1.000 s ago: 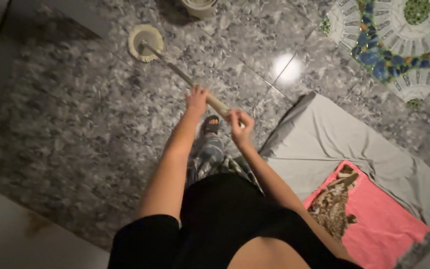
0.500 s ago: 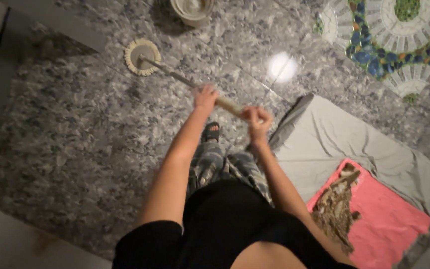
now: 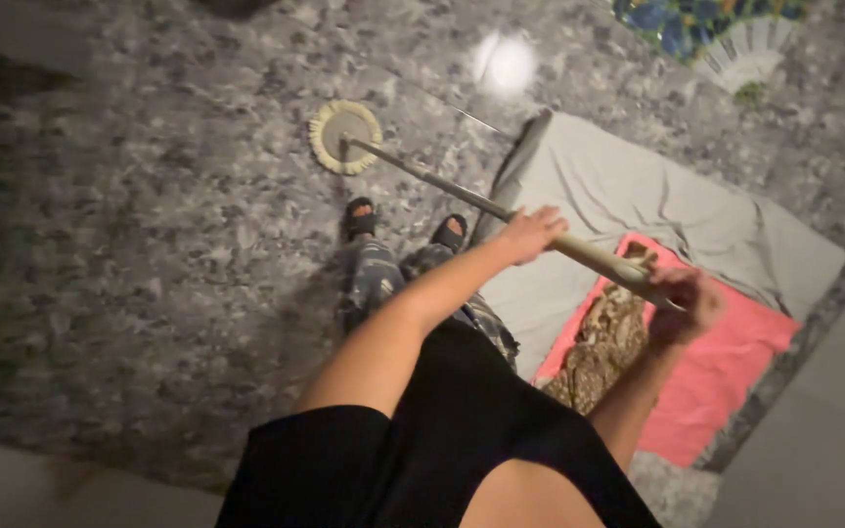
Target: The person mops a tiled floor using a spin mop, moving back and forth across the room. The person dips the mop into a bucket and continues mopping different areas of the floor.
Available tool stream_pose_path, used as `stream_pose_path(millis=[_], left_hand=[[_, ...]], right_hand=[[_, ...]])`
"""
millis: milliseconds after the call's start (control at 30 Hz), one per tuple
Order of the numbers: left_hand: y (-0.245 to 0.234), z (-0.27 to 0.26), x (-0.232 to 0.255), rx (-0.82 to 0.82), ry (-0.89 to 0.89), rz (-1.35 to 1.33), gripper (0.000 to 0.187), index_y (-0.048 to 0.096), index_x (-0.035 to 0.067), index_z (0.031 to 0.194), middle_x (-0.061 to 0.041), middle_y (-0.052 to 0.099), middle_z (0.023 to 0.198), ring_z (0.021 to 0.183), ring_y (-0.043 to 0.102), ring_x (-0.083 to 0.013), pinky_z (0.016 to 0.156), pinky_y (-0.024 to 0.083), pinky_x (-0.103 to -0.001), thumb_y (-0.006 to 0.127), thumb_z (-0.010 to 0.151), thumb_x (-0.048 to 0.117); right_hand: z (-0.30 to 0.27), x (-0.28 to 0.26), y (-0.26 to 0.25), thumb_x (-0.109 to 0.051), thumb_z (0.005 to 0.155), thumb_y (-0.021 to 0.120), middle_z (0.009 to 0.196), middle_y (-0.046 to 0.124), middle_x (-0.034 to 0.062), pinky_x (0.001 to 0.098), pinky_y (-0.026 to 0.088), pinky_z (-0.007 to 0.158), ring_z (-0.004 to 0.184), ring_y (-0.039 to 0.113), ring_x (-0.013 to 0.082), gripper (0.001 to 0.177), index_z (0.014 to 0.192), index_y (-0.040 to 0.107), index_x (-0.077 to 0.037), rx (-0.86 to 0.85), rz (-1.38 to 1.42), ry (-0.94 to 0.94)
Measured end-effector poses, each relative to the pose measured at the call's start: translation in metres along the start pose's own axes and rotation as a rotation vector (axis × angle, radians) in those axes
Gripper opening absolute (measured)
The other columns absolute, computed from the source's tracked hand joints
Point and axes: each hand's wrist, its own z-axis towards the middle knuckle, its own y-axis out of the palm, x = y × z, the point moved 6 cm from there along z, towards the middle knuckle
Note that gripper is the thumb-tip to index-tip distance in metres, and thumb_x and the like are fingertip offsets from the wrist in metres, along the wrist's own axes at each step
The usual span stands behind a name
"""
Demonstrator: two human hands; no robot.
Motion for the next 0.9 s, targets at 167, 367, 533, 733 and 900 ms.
stream_pose_path(millis=[167,367,533,733,900], left_hand=[[-0.016,0.025,0.095,0.035,0.201,-0.188,0.041,0.046,0.02,0.132,-0.007,0.056,0.131,0.125,0.053,-0.0284,0.092,0.043,-0.054,0.059,0.095,0.035],[-0.018,0.029,0.111,-0.064,0.193,-0.186,0.037,0.044,0.018,0.129,-0.01,0.064,0.115,0.107,0.061,-0.0326,0.086,0.045,-0.051,0.058,0.097,0.031],[0.0,0.042,0.051,0.084,0.068,-0.118,0.039,0.048,0.018,0.13,-0.009,0.066,0.113,0.103,0.064,-0.0335,0.084,0.046,-0.053,0.056,0.095,0.032],[-0.017,0.005,-0.087,0.107,-0.244,0.066,0.052,0.047,0.03,0.147,-0.004,0.062,0.126,0.127,0.056,-0.0277,0.106,0.041,-0.065,0.063,0.098,0.037],[-0.068,-0.082,-0.225,0.15,-0.555,0.04,0.035,0.057,0.032,0.136,-0.014,0.06,0.14,0.136,0.05,-0.0351,0.105,0.035,-0.072,0.056,0.101,0.031]], right_hand=[[-0.013,-0.086,-0.036,-0.04,0.095,0.05,0.064,0.048,0.0078,0.0429,0.063,0.077,0.061,0.054,0.0239,0.035,0.074,0.048,-0.012,0.159,-0.15,-0.06],[-0.011,-0.069,-0.078,-0.034,0.095,0.047,0.055,0.045,0.0004,0.0365,0.057,0.063,0.051,0.05,0.0159,0.03,0.073,0.05,-0.015,0.46,-0.107,-0.288],[0.015,-0.033,-0.027,-0.032,0.09,0.057,0.06,0.055,0.0004,0.0394,0.062,0.075,0.064,0.063,0.019,0.025,0.071,0.056,-0.016,0.311,-0.041,-0.159],[0.021,0.025,0.097,-0.02,0.106,0.056,0.056,0.053,0.0143,0.0486,0.063,0.086,0.056,0.064,0.0258,0.04,0.069,0.053,-0.005,0.097,-0.151,-0.149],[-0.006,0.125,0.2,-0.013,0.093,0.074,0.066,0.063,0.0195,0.05,0.054,0.089,0.065,0.063,0.0317,0.025,0.074,0.062,-0.004,-0.112,0.117,0.027]])
